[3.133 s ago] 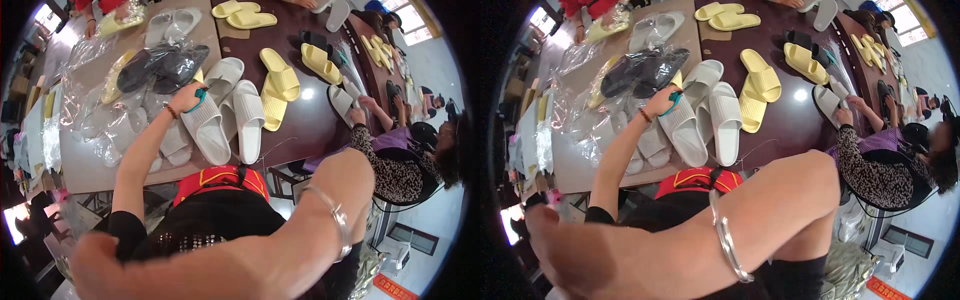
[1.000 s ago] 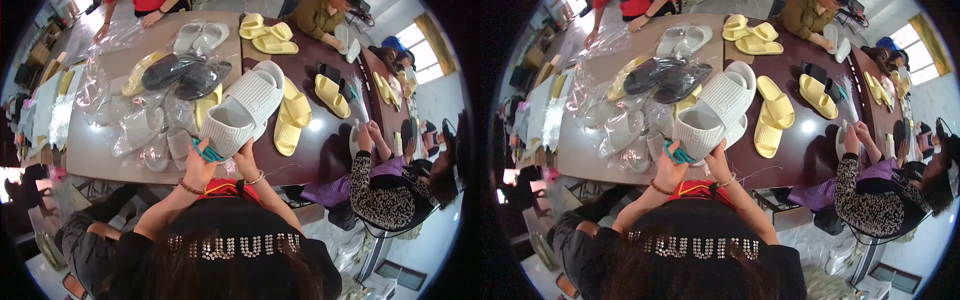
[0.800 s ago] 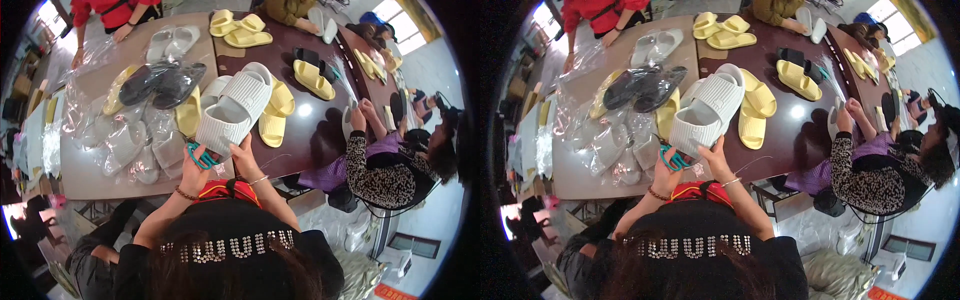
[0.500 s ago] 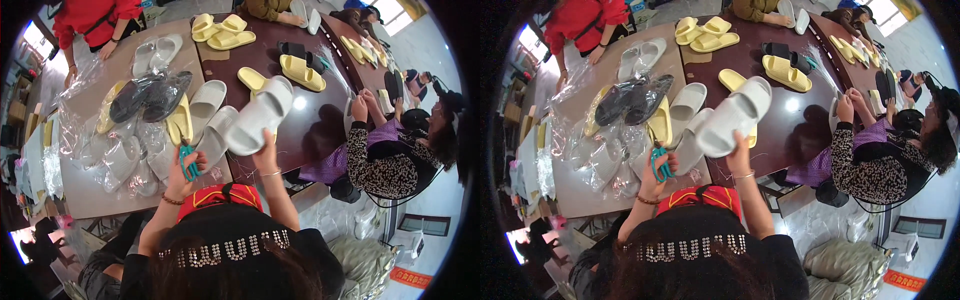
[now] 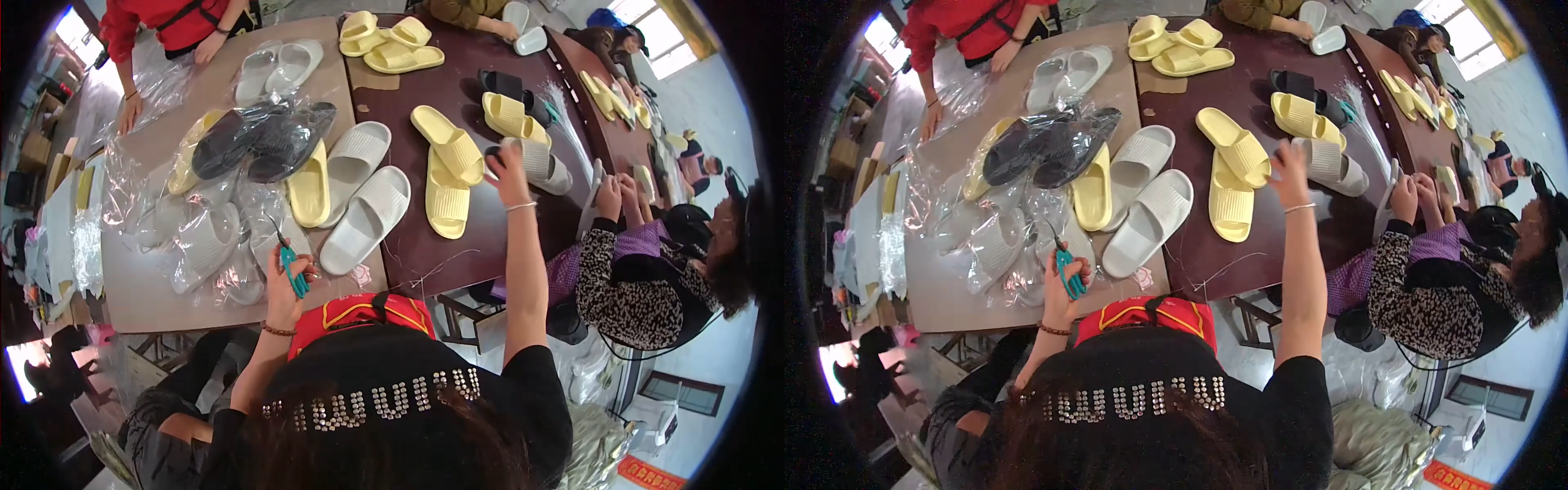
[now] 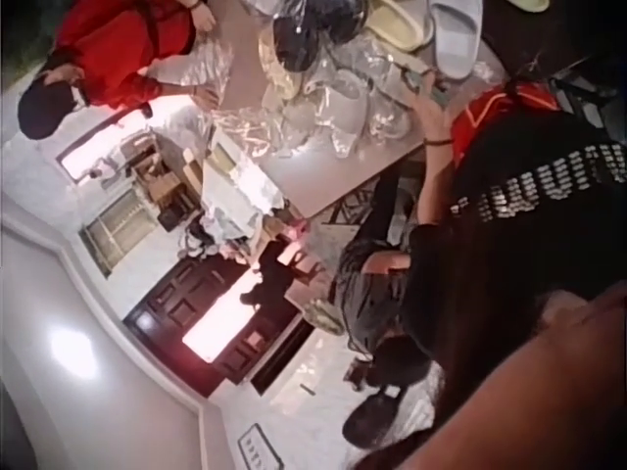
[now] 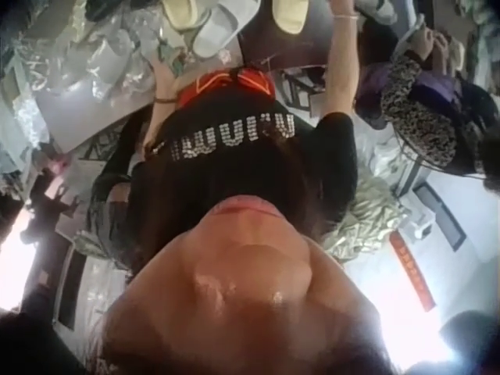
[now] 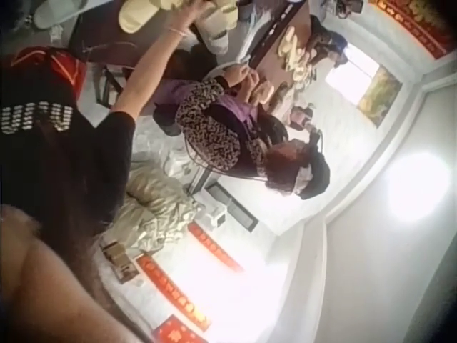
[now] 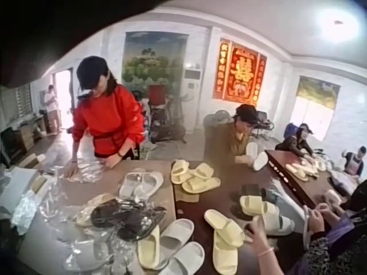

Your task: Trim excess rubber material and flash from manufactured slippers using scissors.

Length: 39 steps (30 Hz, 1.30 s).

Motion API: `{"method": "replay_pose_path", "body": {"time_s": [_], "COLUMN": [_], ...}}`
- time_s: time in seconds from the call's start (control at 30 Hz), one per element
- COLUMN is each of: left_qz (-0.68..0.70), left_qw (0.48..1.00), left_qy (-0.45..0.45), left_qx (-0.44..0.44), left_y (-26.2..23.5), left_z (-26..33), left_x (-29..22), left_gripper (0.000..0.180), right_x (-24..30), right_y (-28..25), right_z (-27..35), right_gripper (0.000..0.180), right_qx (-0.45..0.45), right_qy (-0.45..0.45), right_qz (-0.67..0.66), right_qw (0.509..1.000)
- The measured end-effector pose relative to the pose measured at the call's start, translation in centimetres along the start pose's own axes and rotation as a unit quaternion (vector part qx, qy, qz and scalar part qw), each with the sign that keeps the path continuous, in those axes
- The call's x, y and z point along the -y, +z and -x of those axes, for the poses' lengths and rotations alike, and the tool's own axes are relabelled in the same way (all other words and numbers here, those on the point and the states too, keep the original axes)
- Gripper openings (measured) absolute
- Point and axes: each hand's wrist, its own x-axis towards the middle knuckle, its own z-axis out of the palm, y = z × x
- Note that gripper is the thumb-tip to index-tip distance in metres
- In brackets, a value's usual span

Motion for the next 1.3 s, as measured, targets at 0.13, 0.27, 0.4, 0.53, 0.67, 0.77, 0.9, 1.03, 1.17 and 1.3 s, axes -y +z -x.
{"method": "replay_pose_path", "body": {"time_s": [0.13, 0.27, 0.4, 0.53, 0.67, 0.77, 0.9, 1.03, 1.17, 1.3], "left_qz": [-0.013, -0.017, -0.011, -0.022, -0.048, -0.107, -0.239, -0.304, -0.139, -0.141], "left_qw": [1.0, 1.0, 0.999, 1.0, 0.998, 0.987, 0.906, 0.861, 0.891, 0.898], "left_qy": [0.0, -0.005, -0.019, -0.021, 0.026, 0.112, 0.339, 0.383, 0.351, 0.395], "left_qx": [-0.006, -0.016, -0.025, -0.006, 0.008, 0.045, 0.084, 0.141, 0.254, 0.135], "left_y": [0.4, 0.2, -0.3, 0.7, 1.9, 3.6, 6.0, 8.0, 6.5, 5.6], "left_z": [0.2, 0.5, 1.7, 1.3, 0.3, -0.9, -2.8, -1.1, -0.3, -0.6], "left_x": [0.2, 0.5, 1.7, 1.1, 0.8, -0.8, -3.8, -5.9, -4.2, -2.0], "left_gripper": [0.047, 0.048, 0.048, 0.048, 0.049, 0.049, 0.056, 0.066, 0.074, 0.072], "right_x": [-7.2, -11.2, -11.6, -12.9, -7.0, -1.2, 4.7, 6.4, 2.9, -0.7], "right_y": [0.5, 2.4, 2.2, -2.2, 1.6, 4.2, 7.8, 9.5, 12.2, 14.9], "right_z": [-2.3, -3.0, -2.1, -7.8, -4.8, 0.0, 7.4, 10.4, 12.3, 12.5], "right_gripper": [0.073, 0.064, 0.057, 0.041, 0.017, 0.012, 0.014, 0.009, 0.014, 0.027], "right_qx": [0.031, -0.103, -0.128, -0.116, 0.04, 0.175, 0.35, 0.441, 0.468, 0.489], "right_qy": [-0.005, -0.14, -0.193, -0.147, -0.104, -0.134, -0.181, -0.035, 0.052, 0.061], "right_qz": [0.201, 0.51, 0.649, 0.453, 0.327, 0.292, 0.247, 0.168, 0.064, 0.06], "right_qw": [0.979, 0.842, 0.725, 0.872, 0.938, 0.93, 0.885, 0.881, 0.88, 0.868]}}
